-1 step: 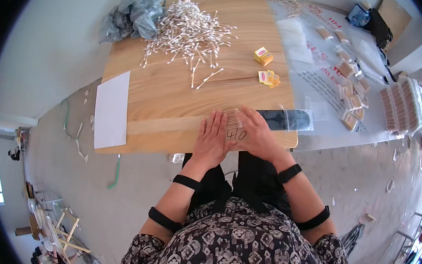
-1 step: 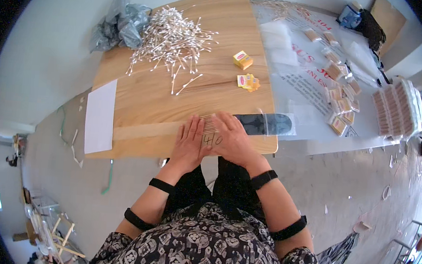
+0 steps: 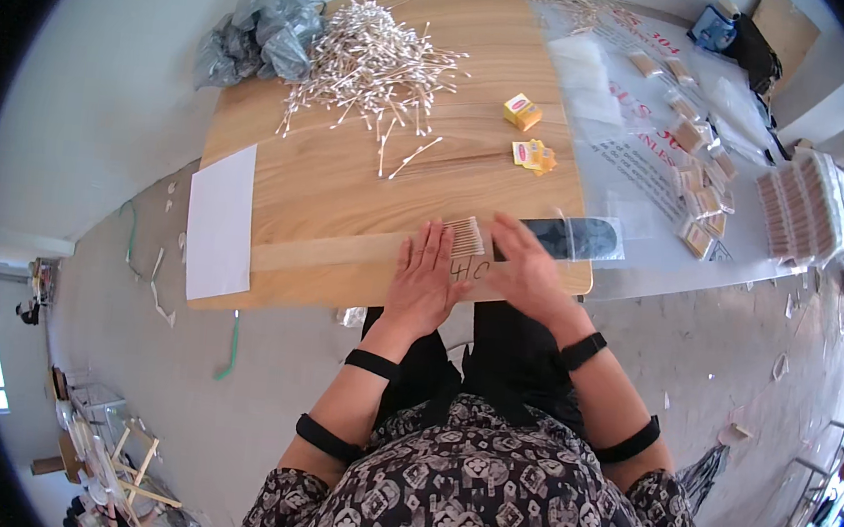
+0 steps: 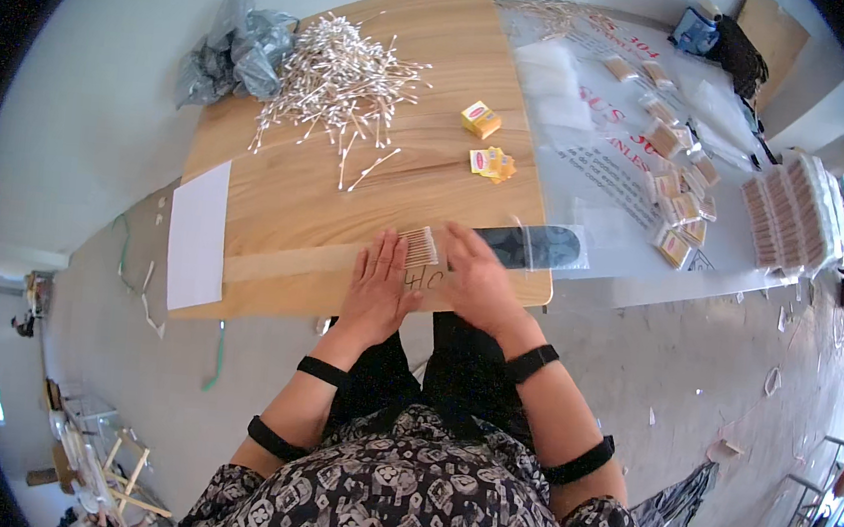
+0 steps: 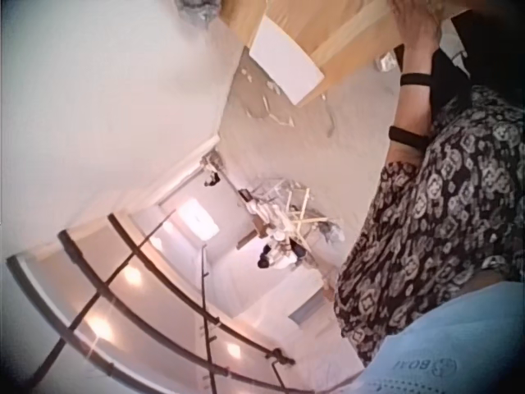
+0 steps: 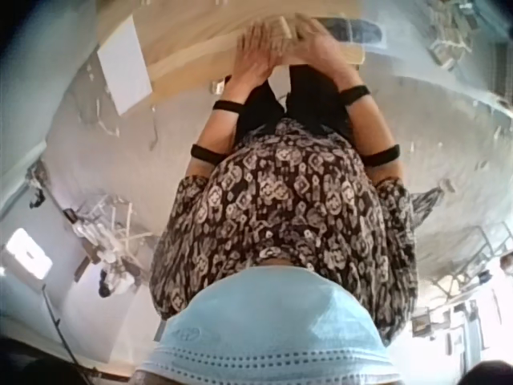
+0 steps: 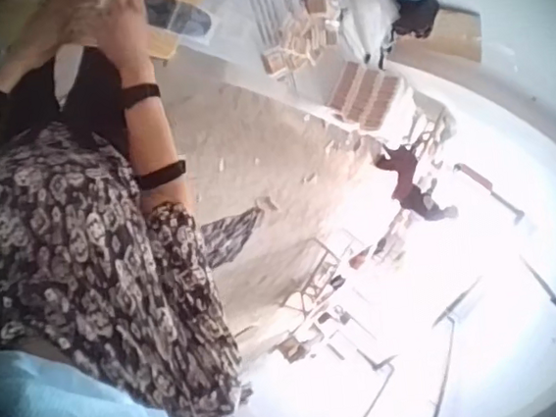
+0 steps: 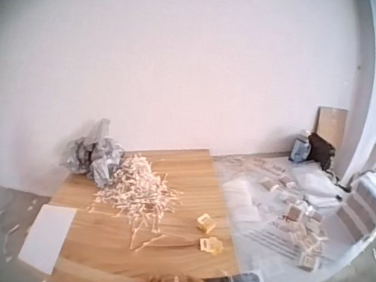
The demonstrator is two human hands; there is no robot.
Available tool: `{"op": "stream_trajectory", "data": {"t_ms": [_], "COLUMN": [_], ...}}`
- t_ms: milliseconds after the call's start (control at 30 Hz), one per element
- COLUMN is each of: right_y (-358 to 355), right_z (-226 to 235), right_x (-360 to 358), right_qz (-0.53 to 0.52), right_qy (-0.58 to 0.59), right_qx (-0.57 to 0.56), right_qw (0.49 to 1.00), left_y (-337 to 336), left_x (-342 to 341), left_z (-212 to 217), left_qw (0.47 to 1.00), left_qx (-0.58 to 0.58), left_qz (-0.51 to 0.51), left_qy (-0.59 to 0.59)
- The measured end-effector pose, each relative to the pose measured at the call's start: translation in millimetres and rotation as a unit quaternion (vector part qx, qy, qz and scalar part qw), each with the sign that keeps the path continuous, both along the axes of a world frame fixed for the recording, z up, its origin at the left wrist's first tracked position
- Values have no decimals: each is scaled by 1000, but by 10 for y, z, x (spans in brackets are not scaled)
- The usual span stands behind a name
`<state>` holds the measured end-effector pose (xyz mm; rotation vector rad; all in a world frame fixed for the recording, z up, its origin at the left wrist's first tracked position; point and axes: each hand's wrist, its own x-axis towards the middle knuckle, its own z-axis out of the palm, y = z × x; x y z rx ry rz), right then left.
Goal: Counting and packing cotton swabs into small plastic packages.
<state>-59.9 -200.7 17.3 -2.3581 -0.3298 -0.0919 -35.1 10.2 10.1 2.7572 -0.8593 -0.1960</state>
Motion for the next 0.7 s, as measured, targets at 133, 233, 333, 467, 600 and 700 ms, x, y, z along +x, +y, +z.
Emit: {"op": "stream_trajectory", "data": {"t_ms": [133,233,333,467,600,700], "right_y": [-360,-548,-615,-562,-579,-663], "right_z": [97,136,31,-45,17,-16], "right_x": [-181,-237,-228,-137,-42,-29], "right_qz": [-300,-337,-301,-293,-269,-295], "right_qy": [-7,15,-38,-20,66,99], "right_qx": [59,-12,-138,-199,-239,-163], "right_qw": [952,941,943,935,931,936], "left_y": [-268,-529,-730,-886,-1005,-1071], "left_x": [-24,-85,-133,-173,-212,-231], "left_z": [11,9,6,-15,-45,-42], "left_qw": [1000,999,998,998,998,998], "left_qx": [4,-10,-22,-27,-31,-38], "left_qz": [-30,-48,-55,-49,-45,-50], "left_qy": [-2,2,3,12,15,3]}}
